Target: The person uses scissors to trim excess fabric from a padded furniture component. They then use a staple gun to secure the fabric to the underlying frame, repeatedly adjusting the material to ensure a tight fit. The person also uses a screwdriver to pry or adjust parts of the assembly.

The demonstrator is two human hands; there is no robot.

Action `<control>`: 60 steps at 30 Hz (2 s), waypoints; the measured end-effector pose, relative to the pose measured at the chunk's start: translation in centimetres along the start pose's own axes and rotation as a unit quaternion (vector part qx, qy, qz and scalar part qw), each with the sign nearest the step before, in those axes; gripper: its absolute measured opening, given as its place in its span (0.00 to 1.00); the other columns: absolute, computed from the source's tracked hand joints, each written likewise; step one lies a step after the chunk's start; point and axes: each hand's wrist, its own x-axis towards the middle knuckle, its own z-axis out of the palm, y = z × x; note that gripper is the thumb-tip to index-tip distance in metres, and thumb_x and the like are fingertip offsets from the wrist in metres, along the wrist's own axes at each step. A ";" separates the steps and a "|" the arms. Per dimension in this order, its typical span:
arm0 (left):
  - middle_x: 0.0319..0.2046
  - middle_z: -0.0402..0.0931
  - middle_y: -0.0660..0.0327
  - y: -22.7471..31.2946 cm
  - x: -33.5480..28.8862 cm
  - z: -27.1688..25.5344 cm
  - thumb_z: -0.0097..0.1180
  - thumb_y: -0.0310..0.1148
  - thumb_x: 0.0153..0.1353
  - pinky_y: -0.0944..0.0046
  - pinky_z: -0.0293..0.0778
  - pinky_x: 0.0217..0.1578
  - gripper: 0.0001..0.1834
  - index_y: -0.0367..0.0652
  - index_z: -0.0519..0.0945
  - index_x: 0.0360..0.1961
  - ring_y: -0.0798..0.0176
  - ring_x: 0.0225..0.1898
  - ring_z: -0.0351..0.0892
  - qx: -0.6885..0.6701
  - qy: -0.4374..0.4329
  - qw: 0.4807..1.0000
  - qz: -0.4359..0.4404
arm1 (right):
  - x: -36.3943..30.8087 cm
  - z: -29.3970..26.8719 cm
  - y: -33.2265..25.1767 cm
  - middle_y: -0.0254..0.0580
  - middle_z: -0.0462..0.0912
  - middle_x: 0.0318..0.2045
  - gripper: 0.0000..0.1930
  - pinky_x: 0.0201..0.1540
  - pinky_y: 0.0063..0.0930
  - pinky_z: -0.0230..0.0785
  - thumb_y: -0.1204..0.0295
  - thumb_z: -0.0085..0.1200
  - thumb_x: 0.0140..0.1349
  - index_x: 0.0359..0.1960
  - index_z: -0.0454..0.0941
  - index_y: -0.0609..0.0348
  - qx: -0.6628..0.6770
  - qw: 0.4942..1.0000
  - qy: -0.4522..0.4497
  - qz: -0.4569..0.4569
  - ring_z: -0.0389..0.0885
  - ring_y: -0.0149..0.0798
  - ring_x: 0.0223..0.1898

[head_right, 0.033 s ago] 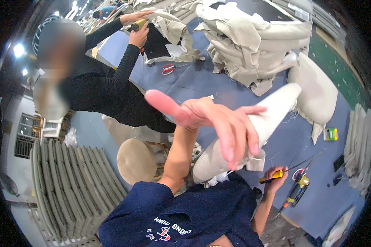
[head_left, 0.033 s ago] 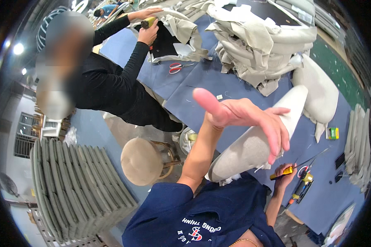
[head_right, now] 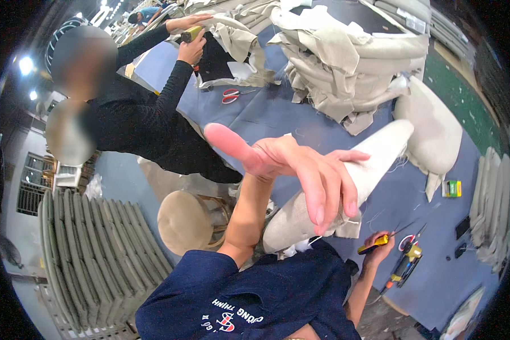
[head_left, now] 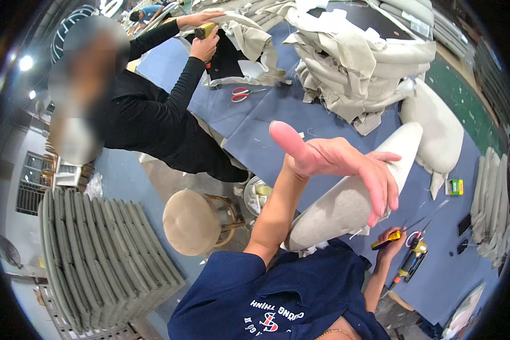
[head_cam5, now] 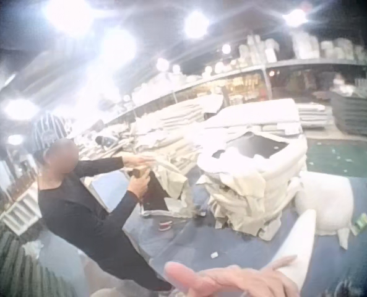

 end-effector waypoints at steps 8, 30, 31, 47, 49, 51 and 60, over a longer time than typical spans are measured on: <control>0.35 0.83 0.48 -0.4 -0.5 -0.4 0.21 0.92 0.42 0.33 0.27 0.69 0.69 0.34 0.86 0.43 0.38 0.55 0.76 0.039 0.020 0.999 0.030 | 7.0 -14.8 6.3 0.46 0.80 0.24 0.18 0.33 0.34 0.75 0.63 0.50 0.72 0.52 0.78 0.68 -0.580 0.787 0.061 -0.202 0.80 0.41 0.26; 0.46 0.80 0.49 -1.0 0.0 -4.6 0.46 0.91 0.28 0.40 0.43 0.71 0.69 0.28 0.83 0.46 0.46 0.56 0.77 0.107 0.014 0.993 0.040 | 10.2 -28.1 -2.9 0.57 0.77 0.57 0.40 0.63 0.44 0.68 0.70 0.69 0.50 0.66 0.66 0.60 -0.656 0.726 0.205 -0.022 0.77 0.55 0.59; 0.46 0.80 0.50 -0.3 -0.1 -4.8 0.50 0.89 0.29 0.41 0.45 0.71 0.67 0.28 0.83 0.47 0.48 0.55 0.77 0.142 0.029 0.989 0.007 | 10.1 -30.3 -3.6 0.57 0.78 0.57 0.40 0.64 0.41 0.66 0.71 0.71 0.48 0.64 0.68 0.64 -0.644 0.744 0.175 -0.027 0.77 0.52 0.60; 0.38 0.78 0.52 -1.0 -0.2 -3.7 0.70 0.48 0.59 0.38 0.73 0.59 0.24 0.37 0.75 0.37 0.48 0.48 0.80 0.359 0.377 0.853 -0.039 | -4.4 8.8 -12.4 0.30 0.73 0.20 0.10 0.19 0.22 0.65 0.68 0.61 0.68 0.39 0.74 0.60 -0.072 0.992 -0.096 -0.028 0.70 0.24 0.17; 0.38 0.78 0.52 -1.2 0.2 -3.6 0.71 0.48 0.58 0.38 0.73 0.59 0.24 0.38 0.75 0.36 0.48 0.48 0.81 0.350 0.385 0.853 -0.034 | -5.3 11.4 -13.2 0.35 0.70 0.22 0.14 0.22 0.25 0.67 0.64 0.55 0.72 0.43 0.71 0.64 -0.065 0.971 -0.226 -0.034 0.71 0.28 0.21; 0.38 0.78 0.52 -1.2 0.3 -3.5 0.70 0.48 0.59 0.38 0.73 0.58 0.24 0.38 0.75 0.37 0.48 0.48 0.81 0.354 0.387 0.851 -0.035 | -6.4 14.2 -13.8 0.38 0.71 0.22 0.18 0.23 0.26 0.66 0.63 0.53 0.72 0.51 0.71 0.67 0.028 0.950 -0.310 0.030 0.71 0.30 0.21; 0.39 0.79 0.51 -1.9 1.2 -2.6 0.68 0.48 0.61 0.39 0.72 0.59 0.23 0.38 0.76 0.38 0.50 0.48 0.79 0.365 0.370 0.853 -0.049 | -7.4 18.7 -14.2 0.35 0.71 0.22 0.12 0.25 0.25 0.64 0.69 0.55 0.71 0.50 0.72 0.63 0.098 0.906 -0.400 0.097 0.68 0.28 0.21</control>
